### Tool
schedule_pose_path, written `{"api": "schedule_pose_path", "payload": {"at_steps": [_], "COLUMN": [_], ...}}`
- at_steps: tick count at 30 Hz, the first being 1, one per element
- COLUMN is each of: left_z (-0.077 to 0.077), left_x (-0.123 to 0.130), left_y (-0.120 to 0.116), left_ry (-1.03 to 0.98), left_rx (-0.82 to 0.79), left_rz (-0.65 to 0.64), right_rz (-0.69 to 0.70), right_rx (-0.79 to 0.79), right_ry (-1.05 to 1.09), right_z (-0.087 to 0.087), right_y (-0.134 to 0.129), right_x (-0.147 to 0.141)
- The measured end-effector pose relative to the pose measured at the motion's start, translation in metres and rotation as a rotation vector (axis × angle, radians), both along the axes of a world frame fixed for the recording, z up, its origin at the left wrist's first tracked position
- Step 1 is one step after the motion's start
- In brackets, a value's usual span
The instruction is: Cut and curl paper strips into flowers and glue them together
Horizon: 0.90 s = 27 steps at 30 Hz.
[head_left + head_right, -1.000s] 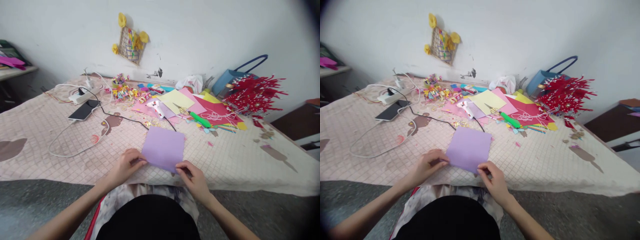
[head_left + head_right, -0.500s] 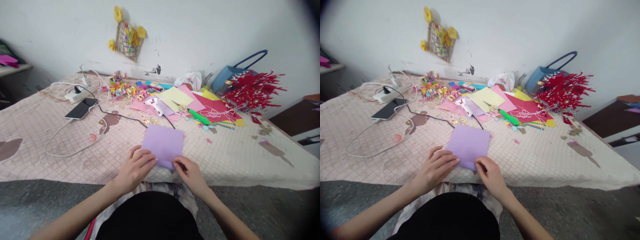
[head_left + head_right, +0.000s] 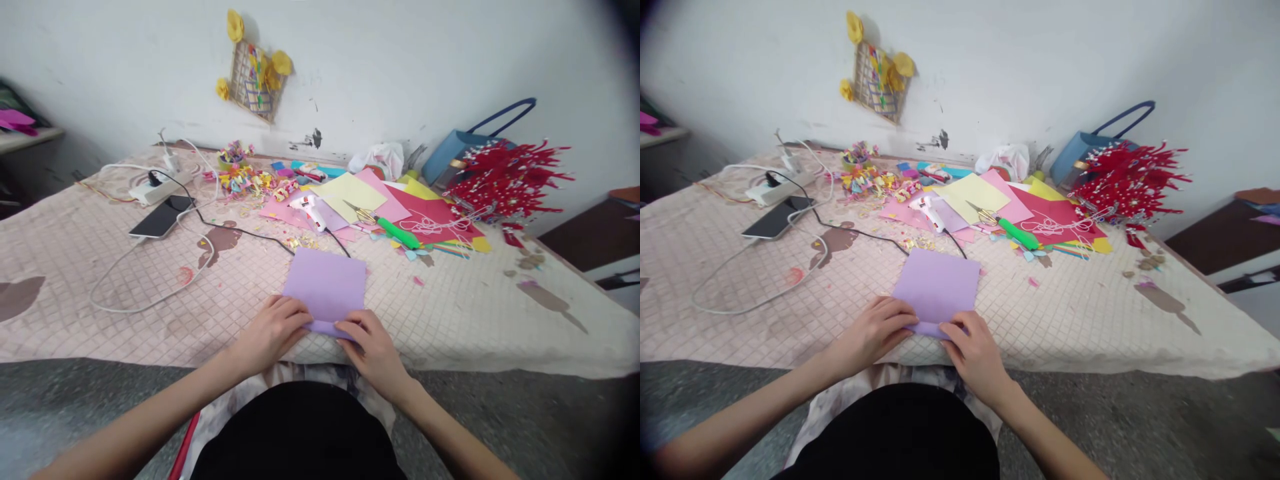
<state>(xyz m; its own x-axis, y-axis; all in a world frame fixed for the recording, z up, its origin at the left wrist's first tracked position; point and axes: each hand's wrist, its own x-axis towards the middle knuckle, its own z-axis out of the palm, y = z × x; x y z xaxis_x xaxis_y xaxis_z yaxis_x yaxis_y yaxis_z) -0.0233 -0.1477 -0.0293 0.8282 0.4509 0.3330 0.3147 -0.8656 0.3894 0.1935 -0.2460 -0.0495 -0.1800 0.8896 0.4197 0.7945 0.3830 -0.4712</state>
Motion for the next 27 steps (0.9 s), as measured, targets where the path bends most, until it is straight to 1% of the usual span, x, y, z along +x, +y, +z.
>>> {"api": "schedule_pose_path", "payload": {"at_steps": [4,8,13,18,23,27], "left_z": [-0.0001,0.0009,0.0024,0.0026,0.0032,0.0053], "left_x": [-0.0007,-0.0006,-0.0011,-0.0012,0.0003,0.0007], "left_y": [0.0003,-0.0007,-0.0022,-0.0035,-0.0046,-0.0052], "left_ry": [0.026,0.001,0.028,0.027,-0.010,0.006], "left_rx": [-0.054,-0.082,-0.114,-0.137,-0.197,-0.219], "left_rz": [0.002,0.020,0.016,0.016,0.042,0.039], "right_rz": [-0.010,-0.019,-0.001,-0.017,-0.017,-0.026], "right_rx": [-0.036,-0.062,-0.057,-0.070,-0.067,-0.058], "right_ry": [-0.009,-0.008,-0.013,-0.007,-0.006,-0.017], "right_z": [0.0054,0.0095,0.0075,0.0045,0.0062,0.0067], "right_y": [0.0006,0.0006,0.0006,-0.0016,-0.0017,-0.0016], "right_x": [-0.0018,-0.0034,-0.0041,-0.0045,-0.0057,-0.0075]}}
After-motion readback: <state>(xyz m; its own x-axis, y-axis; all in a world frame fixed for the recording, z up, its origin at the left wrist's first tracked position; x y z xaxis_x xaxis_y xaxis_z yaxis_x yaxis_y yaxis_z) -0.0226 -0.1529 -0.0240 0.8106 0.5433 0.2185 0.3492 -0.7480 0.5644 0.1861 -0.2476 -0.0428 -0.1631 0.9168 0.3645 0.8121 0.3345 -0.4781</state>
